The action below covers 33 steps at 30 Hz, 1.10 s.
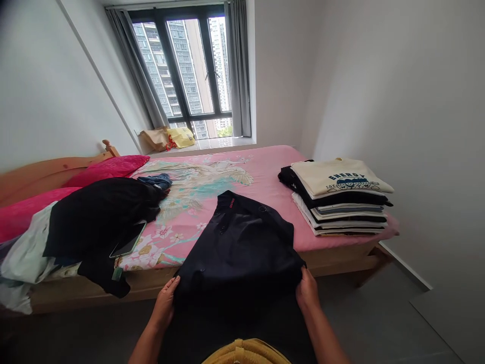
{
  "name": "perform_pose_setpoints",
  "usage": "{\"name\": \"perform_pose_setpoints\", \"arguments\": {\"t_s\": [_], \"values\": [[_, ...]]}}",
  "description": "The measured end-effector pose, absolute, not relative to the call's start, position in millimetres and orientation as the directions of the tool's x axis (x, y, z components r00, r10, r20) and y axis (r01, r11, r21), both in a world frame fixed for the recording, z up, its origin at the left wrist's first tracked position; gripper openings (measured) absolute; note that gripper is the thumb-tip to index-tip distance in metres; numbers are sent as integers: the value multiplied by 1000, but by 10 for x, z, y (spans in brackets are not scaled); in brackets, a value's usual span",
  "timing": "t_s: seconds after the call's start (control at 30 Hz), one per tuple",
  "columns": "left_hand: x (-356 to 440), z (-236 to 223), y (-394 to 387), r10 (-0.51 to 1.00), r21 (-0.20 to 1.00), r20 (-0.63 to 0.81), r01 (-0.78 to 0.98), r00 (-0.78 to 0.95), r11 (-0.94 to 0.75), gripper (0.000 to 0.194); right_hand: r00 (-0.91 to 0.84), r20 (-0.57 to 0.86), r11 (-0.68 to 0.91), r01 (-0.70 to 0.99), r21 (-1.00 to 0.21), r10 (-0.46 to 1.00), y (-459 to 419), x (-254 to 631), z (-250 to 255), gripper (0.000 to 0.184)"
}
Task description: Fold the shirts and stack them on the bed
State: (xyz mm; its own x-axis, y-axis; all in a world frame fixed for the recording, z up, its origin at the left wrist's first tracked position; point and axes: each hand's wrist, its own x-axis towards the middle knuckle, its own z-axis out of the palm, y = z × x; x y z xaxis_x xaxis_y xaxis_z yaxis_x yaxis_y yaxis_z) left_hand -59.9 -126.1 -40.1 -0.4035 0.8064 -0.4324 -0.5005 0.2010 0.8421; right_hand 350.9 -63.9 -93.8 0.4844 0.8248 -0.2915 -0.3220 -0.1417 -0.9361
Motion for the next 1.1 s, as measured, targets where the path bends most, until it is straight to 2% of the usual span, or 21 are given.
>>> {"name": "perform_pose_setpoints", "arguments": {"t_s": [0.1,0.2,0.37,0.53,0.6,0.63,0.7,0.77,0.83,0.93,1.0,1.1], "values": [[-544,-300,-1385,801,815,-437,-557,-408,160,16,399,-427,-157,-554,-817,811,-793,3691,-796,32],[-494,-210,-1505,830,808,-418,-569,-369,153,20,304,-502,-183,-682,-708,810,-868,3901,-575,25],[-442,-15,-1578,851,837,-358,-536,-384,110,26,377,-255,42,-627,-778,890,-882,4139,-101,18],[-383,341,-1565,917,823,-223,-567,-331,-4,22,366,-148,91,-561,-823,919,-906,4304,409,28],[-326,457,-1556,920,808,-194,-587,-341,-47,24,382,-107,99,-480,-871,918,-872,4377,509,36],[-282,494,-1552,920,805,-195,-591,-340,-47,25,419,-89,89,-388,-917,903,-846,4404,520,37],[-162,523,-1550,928,809,-219,-587,-302,0,25,548,-28,38,-109,-993,836,-805,4408,475,39],[-12,509,-1561,933,813,-259,-578,-250,71,25,615,69,-8,121,-993,786,-827,4318,386,41],[132,488,-1582,920,810,-303,-576,-250,110,26,518,97,10,169,-986,850,-940,4125,317,44],[265,509,-1620,902,800,-343,-585,-261,135,30,155,41,15,167,-986,987,-1197,3721,333,38],[290,560,-1643,910,795,-347,-585,-226,158,33,-50,28,38,218,-975,998,-1311,3469,382,36],[284,642,-1686,906,793,-357,-586,-228,166,36,-261,-1,58,220,-974,965,-1280,3225,358,40]]}}
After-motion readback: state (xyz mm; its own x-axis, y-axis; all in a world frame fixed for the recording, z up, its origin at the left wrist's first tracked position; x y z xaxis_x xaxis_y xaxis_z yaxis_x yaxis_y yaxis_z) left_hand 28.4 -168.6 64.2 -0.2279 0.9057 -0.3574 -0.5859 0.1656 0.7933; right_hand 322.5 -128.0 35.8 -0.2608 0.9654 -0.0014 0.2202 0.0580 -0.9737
